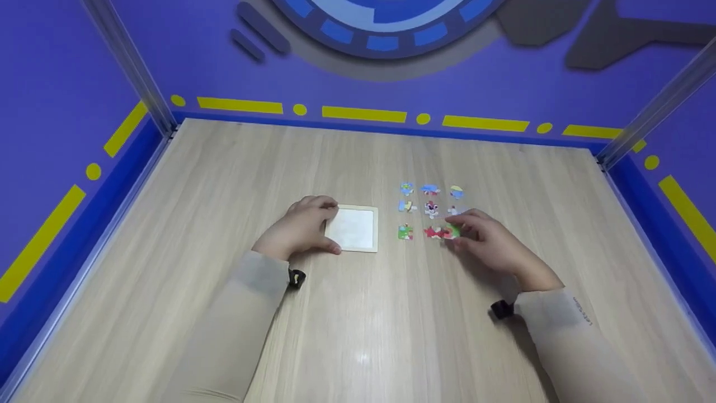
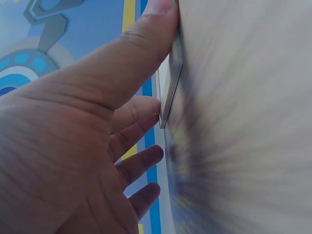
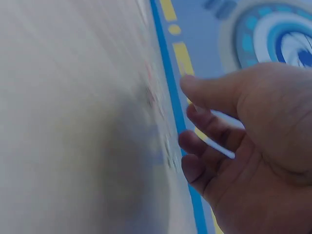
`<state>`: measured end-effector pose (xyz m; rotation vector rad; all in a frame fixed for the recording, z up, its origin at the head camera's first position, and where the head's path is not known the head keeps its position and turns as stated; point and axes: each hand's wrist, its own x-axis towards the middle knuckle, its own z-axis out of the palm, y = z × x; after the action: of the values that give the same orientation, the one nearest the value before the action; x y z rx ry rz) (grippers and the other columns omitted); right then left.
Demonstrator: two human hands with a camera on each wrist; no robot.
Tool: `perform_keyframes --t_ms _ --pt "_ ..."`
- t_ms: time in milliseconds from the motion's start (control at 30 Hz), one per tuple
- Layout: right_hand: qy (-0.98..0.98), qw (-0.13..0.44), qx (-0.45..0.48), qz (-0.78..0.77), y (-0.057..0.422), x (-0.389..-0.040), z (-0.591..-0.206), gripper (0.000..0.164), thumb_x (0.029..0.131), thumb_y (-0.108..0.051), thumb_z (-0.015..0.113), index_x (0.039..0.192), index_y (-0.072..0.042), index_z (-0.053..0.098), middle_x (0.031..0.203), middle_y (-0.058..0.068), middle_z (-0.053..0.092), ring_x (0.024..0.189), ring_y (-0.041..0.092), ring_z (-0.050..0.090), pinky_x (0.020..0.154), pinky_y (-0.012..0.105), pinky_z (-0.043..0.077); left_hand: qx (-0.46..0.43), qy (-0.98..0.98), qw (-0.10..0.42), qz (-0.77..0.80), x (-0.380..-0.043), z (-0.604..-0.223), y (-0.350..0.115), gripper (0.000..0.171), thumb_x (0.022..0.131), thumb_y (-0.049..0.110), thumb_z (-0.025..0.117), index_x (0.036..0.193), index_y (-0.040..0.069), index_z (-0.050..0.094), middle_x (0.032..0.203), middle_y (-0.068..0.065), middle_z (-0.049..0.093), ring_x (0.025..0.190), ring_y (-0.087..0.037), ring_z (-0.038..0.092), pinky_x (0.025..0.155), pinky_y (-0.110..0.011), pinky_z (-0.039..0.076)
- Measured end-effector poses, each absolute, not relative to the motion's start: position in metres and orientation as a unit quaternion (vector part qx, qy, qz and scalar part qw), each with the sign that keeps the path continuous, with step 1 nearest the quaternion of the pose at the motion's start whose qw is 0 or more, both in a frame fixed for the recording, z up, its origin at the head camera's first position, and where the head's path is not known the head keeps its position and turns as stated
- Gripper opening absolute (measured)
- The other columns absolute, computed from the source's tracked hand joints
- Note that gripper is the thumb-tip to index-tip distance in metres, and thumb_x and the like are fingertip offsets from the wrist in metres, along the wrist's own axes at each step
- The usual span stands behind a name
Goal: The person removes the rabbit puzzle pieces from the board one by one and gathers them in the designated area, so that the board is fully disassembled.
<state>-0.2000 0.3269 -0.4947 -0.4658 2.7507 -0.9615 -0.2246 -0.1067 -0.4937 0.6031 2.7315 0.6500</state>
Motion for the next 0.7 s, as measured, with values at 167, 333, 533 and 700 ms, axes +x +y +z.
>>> perform_keyframes --t_ms 167,333,533,700 --pt "0.927 0.093 -0.155 -0.328 0.352 -0.204 -0.494 0.047 0.107 -0.01 0.076 0.154 -0.012 0.07 0.138 0.009 0.07 0.117 0.027 0.061 0.095 0.023 0.049 0.204 0.941 0.137 0.231 -0.224 -0.493 -0.109 0.099 0.085 0.046 0.099 0.167 0.008 0.056 0.18 -0.009 0.043 0.172 -0.038 0.03 0.143 -0.057 0.02" --pt "0.926 0.102 -0.15 -0.331 0.361 -0.206 -0.497 0.047 0.107 -0.014 0.077 0.154 -0.013 0.07 0.142 0.009 0.07 0.118 0.025 0.06 0.095 0.021 0.048 0.203 0.94 0.138 0.235 -0.224 -0.492 -0.109 0.1 0.085 0.045 0.099 0.167 0.007 0.055 0.181 -0.01 0.043 0.172 -0.039 0.03 0.143 -0.058 0.02" --pt "0.927 0.106 -0.144 -0.329 0.36 -0.204 -0.503 0.047 0.108 -0.017 0.077 0.154 -0.015 0.07 0.145 0.009 0.07 0.126 0.026 0.063 0.108 0.033 0.051 0.206 0.94 0.138 0.234 -0.225 -0.493 -0.108 0.101 0.085 0.045 0.099 0.167 0.007 0.055 0.181 -0.011 0.043 0.172 -0.04 0.03 0.143 -0.058 0.019" --pt "0.93 0.097 -0.15 -0.321 0.359 -0.204 -0.509 0.045 0.109 -0.016 0.076 0.153 -0.014 0.071 0.144 0.008 0.07 0.125 0.025 0.063 0.107 0.035 0.051 0.204 0.94 0.139 0.234 -0.226 -0.494 -0.107 0.101 0.085 0.045 0.099 0.168 0.007 0.054 0.181 -0.01 0.043 0.173 -0.039 0.029 0.144 -0.057 0.017"
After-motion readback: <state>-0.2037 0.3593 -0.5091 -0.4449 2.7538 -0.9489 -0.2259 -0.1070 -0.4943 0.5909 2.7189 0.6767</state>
